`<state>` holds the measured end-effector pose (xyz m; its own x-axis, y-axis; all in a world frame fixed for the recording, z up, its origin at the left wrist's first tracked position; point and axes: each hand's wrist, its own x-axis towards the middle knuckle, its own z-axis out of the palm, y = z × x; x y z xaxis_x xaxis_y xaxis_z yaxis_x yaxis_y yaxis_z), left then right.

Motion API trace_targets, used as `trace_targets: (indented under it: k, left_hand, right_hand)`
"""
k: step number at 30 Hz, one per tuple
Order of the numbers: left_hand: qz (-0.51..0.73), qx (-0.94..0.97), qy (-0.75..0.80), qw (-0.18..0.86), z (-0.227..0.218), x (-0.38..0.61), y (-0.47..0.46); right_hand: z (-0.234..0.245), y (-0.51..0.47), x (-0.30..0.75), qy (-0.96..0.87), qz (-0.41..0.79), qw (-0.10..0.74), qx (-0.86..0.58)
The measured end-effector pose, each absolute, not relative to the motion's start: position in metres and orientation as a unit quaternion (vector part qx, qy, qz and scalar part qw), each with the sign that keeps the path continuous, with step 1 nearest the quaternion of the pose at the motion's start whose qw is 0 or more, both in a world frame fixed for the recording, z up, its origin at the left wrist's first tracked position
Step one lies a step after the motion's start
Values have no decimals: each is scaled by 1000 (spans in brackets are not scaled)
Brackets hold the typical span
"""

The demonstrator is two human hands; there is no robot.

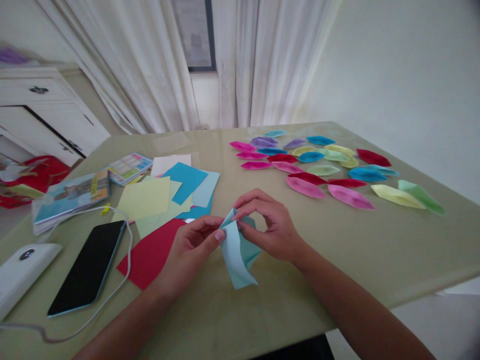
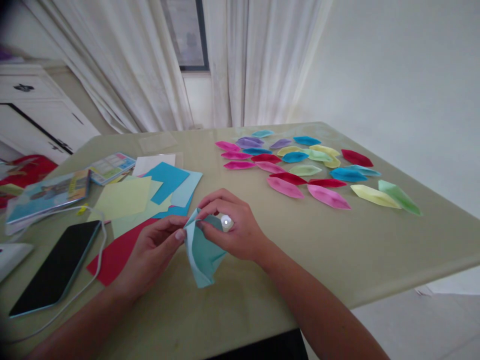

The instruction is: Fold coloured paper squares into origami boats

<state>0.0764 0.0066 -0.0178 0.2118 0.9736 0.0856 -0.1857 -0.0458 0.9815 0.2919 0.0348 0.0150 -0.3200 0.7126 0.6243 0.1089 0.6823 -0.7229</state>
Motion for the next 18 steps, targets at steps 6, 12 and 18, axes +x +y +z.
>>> trace_targets:
  k: [6, 12, 18]
  left_hand:
    - [499, 531, 376, 573, -12, 79, 7]
    - [472, 516, 363, 616, -12, 76, 7]
    - [476, 527, 355, 607, -14, 73, 8]
  right_hand:
    - [8, 34, 285, -736, 321, 527, -278]
    - [6, 34, 284, -731, 358, 513, -274]
    - [11, 34, 285, -747, 372, 496, -240]
